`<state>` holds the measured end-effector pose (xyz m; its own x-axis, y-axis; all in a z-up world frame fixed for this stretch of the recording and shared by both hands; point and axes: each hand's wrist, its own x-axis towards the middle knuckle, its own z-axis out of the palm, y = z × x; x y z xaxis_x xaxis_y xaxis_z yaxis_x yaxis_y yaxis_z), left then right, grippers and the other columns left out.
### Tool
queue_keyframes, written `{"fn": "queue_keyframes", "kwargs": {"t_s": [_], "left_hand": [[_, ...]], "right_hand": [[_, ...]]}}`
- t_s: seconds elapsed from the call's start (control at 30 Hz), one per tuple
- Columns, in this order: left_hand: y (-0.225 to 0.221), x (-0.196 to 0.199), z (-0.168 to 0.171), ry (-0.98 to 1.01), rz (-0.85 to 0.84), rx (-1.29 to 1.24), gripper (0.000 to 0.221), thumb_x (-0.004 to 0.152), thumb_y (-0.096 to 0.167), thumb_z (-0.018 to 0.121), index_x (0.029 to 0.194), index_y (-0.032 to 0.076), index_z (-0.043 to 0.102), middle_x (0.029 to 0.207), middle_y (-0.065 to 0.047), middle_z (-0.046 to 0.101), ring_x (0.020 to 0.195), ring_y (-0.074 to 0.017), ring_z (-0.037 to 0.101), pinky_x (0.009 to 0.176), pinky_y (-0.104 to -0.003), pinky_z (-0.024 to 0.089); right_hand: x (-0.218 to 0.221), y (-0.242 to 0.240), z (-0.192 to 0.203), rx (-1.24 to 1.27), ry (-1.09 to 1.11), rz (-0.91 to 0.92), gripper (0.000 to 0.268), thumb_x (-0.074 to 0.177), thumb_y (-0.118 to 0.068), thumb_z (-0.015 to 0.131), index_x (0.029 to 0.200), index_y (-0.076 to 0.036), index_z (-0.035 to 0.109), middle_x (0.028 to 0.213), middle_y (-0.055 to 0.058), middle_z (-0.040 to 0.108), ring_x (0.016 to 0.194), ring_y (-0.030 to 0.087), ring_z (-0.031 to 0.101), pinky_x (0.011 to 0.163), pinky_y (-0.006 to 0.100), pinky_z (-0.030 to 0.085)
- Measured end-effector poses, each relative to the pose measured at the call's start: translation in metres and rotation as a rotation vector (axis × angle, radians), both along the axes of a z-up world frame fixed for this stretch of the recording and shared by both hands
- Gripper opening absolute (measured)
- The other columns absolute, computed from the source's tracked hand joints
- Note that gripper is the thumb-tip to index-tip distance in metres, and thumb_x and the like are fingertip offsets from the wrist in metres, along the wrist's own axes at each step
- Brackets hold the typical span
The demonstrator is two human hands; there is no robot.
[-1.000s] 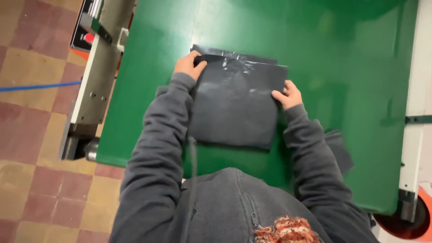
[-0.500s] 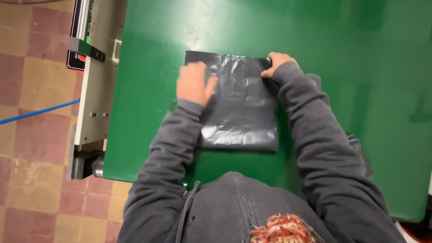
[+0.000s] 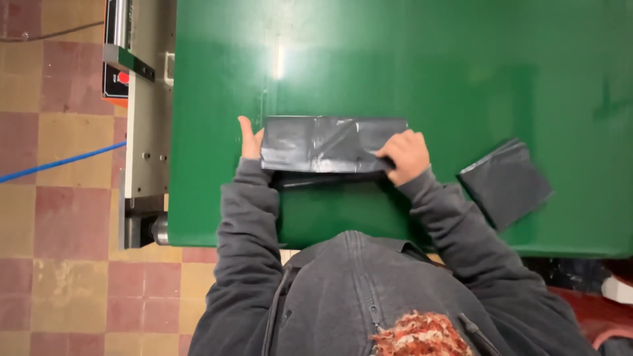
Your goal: Folding plastic bags and placing them into a storage crate.
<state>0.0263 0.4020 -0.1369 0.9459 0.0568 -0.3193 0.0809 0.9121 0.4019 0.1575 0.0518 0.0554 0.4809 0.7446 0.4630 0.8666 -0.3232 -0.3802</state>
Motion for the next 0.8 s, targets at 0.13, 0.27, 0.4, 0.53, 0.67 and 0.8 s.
{"fn": "queue_keyframes", "kwargs": {"t_s": [0.13,0.27,0.4,0.53,0.67,0.8], "left_hand": [[-0.020,-0.037,0.082,0.087,0.179,0.426,0.087,0.097,0.068,0.054,0.147,-0.003,0.046,0.151,-0.019,0.054,0.138,-0.0297,0.052,0.116,-0.043,0.042],[-0.065,-0.082,0.181,-0.196,0.274,2.053,0.068,0.081,0.038,0.079,0.131,0.000,0.054,0.137,-0.019,0.055,0.130,-0.0351,0.051,0.104,-0.050,0.046],[-0.072,-0.094,0.144,-0.411,-0.250,2.638,0.034,0.091,0.027,0.076,0.119,0.011,0.065,0.121,-0.006,0.065,0.117,-0.0287,0.061,0.092,-0.045,0.051],[-0.106,-0.054,0.176,-0.403,-0.787,2.428,0.018,0.096,0.027,0.071,0.107,0.014,0.069,0.102,-0.006,0.070,0.099,-0.0284,0.068,0.082,-0.043,0.053],[-0.110,0.002,0.133,-0.358,-0.828,1.543,0.030,0.094,0.039,0.058,0.099,0.012,0.071,0.092,-0.007,0.075,0.089,-0.0256,0.074,0.076,-0.036,0.056],[-0.087,0.060,0.088,0.203,-0.993,0.480,0.083,0.087,0.072,0.019,0.101,0.008,0.070,0.099,-0.003,0.081,0.096,-0.0178,0.077,0.073,-0.027,0.053]], "right_hand": [[-0.033,-0.020,-0.019,-0.118,-0.036,-0.035,0.031,0.065,-0.003,0.072,0.095,-0.013,0.068,0.098,0.004,0.064,0.096,0.030,0.058,0.081,0.043,0.043],[-0.056,-0.011,0.001,-0.230,-0.028,-0.058,0.053,0.065,-0.003,0.069,0.118,-0.005,0.065,0.124,0.012,0.062,0.119,0.036,0.055,0.100,0.046,0.044],[-0.093,0.031,0.002,-0.183,0.017,0.136,0.063,0.073,-0.001,0.066,0.134,0.006,0.055,0.144,0.024,0.054,0.141,0.042,0.047,0.119,0.051,0.037],[-0.113,0.028,-0.045,-0.072,0.154,0.186,0.056,0.084,-0.009,0.069,0.137,0.004,0.054,0.142,0.022,0.054,0.137,0.042,0.049,0.116,0.054,0.038],[-0.135,-0.024,-0.071,0.130,0.454,0.278,0.043,0.085,0.000,0.060,0.127,-0.011,0.065,0.132,0.011,0.069,0.126,0.035,0.064,0.116,0.050,0.045],[-0.138,-0.054,-0.111,0.220,0.997,-0.222,0.025,0.101,-0.010,0.059,0.123,-0.004,0.069,0.104,0.009,0.075,0.096,0.022,0.070,0.092,0.041,0.056]]}}
